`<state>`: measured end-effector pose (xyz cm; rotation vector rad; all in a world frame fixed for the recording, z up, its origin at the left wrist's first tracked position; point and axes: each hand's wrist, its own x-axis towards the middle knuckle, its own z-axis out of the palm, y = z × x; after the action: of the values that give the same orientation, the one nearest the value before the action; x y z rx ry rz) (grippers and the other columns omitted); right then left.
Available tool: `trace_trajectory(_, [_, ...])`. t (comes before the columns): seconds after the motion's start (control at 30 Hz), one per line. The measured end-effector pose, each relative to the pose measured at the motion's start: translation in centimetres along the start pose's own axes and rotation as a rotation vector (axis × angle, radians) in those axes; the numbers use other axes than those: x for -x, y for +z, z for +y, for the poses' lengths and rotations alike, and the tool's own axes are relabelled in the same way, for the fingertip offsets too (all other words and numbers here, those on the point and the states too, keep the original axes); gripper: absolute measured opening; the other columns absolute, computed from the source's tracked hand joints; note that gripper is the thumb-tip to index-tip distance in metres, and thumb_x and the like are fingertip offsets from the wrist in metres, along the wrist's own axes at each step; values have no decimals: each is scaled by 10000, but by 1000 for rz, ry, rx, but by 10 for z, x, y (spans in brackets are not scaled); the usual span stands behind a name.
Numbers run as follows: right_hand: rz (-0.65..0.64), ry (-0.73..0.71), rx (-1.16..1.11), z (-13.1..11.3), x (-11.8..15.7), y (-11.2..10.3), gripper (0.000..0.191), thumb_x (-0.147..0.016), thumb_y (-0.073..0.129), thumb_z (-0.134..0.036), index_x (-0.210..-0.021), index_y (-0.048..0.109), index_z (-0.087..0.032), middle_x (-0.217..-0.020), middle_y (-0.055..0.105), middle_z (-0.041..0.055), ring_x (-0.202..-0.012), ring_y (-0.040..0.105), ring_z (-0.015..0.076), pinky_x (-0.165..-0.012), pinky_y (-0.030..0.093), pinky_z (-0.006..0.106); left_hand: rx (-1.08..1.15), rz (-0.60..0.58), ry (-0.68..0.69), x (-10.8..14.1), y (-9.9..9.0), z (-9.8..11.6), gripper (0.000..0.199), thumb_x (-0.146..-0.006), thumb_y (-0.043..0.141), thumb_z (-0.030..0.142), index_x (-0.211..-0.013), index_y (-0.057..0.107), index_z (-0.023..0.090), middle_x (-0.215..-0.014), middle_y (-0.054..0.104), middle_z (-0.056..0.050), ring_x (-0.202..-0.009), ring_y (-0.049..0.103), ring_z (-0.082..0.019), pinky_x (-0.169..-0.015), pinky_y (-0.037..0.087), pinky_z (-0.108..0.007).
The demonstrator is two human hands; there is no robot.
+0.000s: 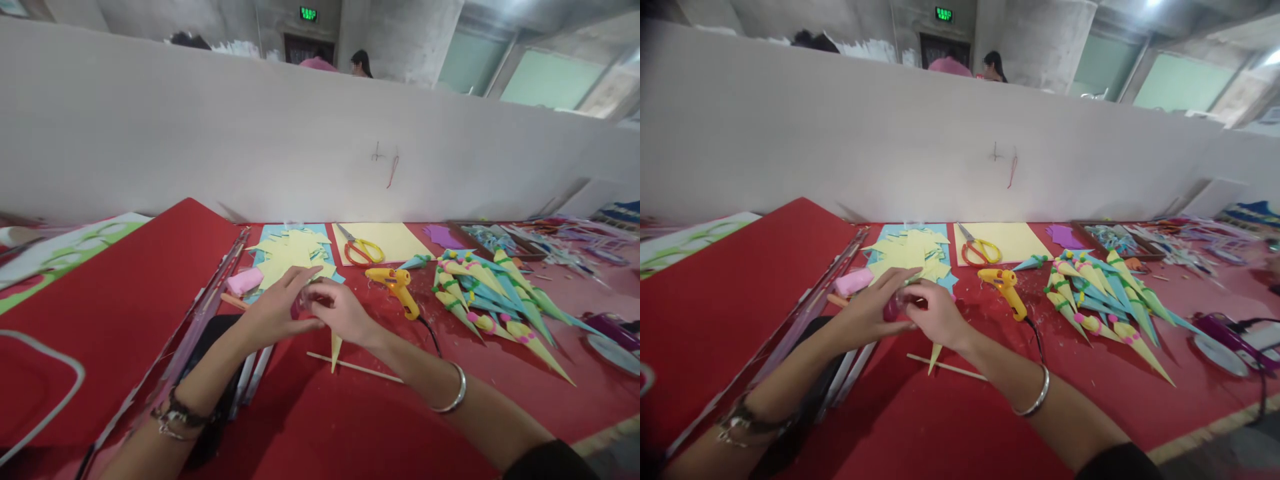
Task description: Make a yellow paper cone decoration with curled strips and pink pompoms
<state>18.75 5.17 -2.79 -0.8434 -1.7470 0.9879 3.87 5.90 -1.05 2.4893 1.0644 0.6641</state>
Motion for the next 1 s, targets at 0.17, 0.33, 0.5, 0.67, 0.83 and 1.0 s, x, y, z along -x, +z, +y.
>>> trace_trajectory(0.17, [-30,-27,-58,12,-14,4,206,-700,451,-56,-733,603,-192,-804,560,11,-783,552,140,-696,459,263,381,41,-201,-6,-8,-10,401,-851,310,419,-1143,493,216,-1069,590,-51,-1014,517,-202,-850,429,-321])
trace_trajectory(0.33, [-43,-64,-77,14,-25,4,214,-709,439,-65,-722,611,-191,-857,562,20,-884,541,146,-738,446,260,365,197,-389,-17,-6,-23,458,-840,273,433,-1025,598,169,-843,650,-44,-844,585,-194,-719,485,-299])
trace_trajectory(0.5, [25,-47,-55,13,-28,-5,212,-719,452,-83,-794,628,-174,-763,540,8,-709,525,117,-672,444,250,248,345,-460,-29,-8,-49,509,-840,207,383,-1162,488,106,-1160,499,-134,-1066,469,-240,-871,396,-403])
trace_trajectory(0.67, [69,-46,-112,16,-24,-12,229,-757,441,-122,-863,633,-191,-852,558,23,-776,544,123,-721,461,263,137,329,-386,-19,-10,-39,449,-793,384,392,-1187,459,187,-1332,302,-78,-1261,201,-235,-1032,155,-415])
trace_trajectory(0.83, [81,-65,-164,11,-17,-15,157,-764,532,-219,-883,635,-211,-873,567,22,-840,557,144,-752,466,277,122,76,-200,-10,-4,0,747,-683,581,301,-1303,178,203,-1053,538,-63,-902,558,-199,-767,448,-323])
trace_trajectory(1.0, [72,-150,28,0,-9,-21,131,-731,600,-228,-850,653,-218,-820,593,22,-810,557,156,-711,454,273,-41,108,-184,-13,1,9,504,-675,545,196,-1141,354,189,-936,580,-49,-793,582,-203,-658,448,-290])
